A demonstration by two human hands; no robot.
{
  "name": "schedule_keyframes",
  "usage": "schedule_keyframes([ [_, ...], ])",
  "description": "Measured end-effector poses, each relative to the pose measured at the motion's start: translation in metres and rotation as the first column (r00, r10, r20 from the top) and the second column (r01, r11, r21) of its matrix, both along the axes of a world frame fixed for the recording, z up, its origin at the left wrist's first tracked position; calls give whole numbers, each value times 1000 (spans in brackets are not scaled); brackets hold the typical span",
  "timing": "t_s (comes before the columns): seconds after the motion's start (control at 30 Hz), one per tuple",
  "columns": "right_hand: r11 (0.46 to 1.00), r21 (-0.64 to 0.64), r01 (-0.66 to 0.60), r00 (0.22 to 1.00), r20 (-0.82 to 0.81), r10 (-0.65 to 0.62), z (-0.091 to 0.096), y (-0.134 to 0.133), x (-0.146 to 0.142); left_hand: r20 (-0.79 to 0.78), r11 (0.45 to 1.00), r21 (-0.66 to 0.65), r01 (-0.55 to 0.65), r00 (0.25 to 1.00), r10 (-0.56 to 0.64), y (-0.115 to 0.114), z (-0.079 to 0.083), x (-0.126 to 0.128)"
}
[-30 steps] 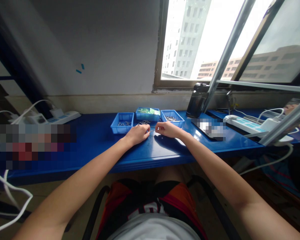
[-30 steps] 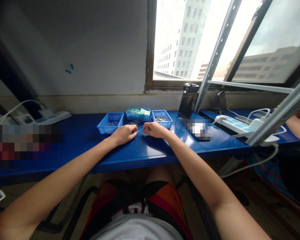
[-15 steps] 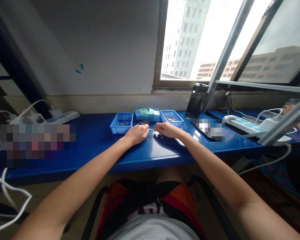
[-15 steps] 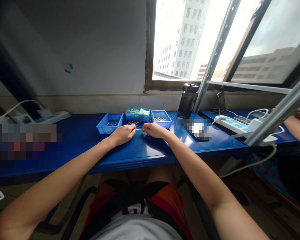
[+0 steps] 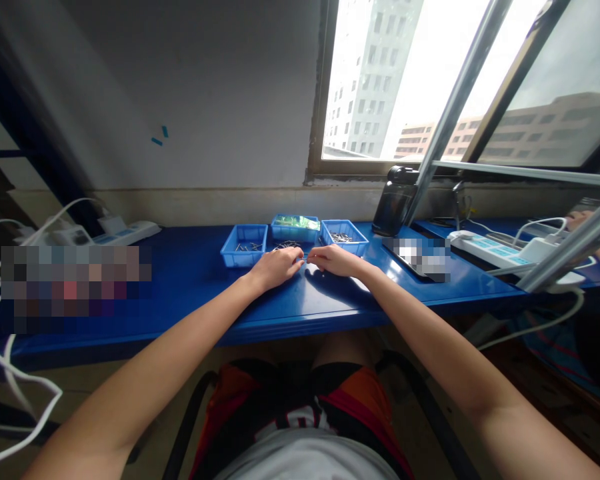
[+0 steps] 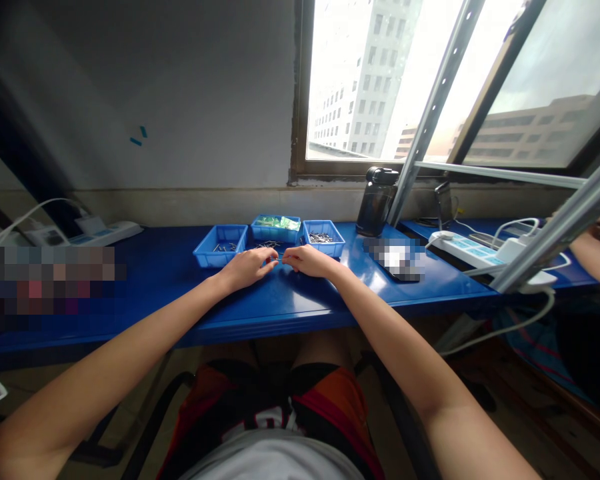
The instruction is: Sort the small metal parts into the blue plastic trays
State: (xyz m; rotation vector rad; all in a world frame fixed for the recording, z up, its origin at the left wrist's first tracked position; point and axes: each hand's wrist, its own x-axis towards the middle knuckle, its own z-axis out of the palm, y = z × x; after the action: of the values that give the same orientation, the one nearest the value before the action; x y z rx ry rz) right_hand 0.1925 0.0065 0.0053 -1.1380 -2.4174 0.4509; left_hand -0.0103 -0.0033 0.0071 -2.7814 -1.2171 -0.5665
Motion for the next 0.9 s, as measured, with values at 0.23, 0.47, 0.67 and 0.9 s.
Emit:
schedule_keyframes([
  [0.23, 1000, -11, -29, 1000, 6, 29, -2, -2, -3, 43, 996, 24, 89, 995, -90, 3, -2, -1],
  [0.47, 994, 9, -108, 986, 129, 105, 2, 3, -2, 38, 996, 10, 87, 995, -88, -2, 0, 0],
  [0.67, 996, 59, -60, 995, 79, 55, -1, 9, -4, -53, 1000, 10, -15, 998, 15, -2, 0, 0],
  [0.9, 997, 71, -17, 1000, -19, 18, -4, 0, -4, -60, 999, -27, -45, 997, 44, 2, -3, -1],
])
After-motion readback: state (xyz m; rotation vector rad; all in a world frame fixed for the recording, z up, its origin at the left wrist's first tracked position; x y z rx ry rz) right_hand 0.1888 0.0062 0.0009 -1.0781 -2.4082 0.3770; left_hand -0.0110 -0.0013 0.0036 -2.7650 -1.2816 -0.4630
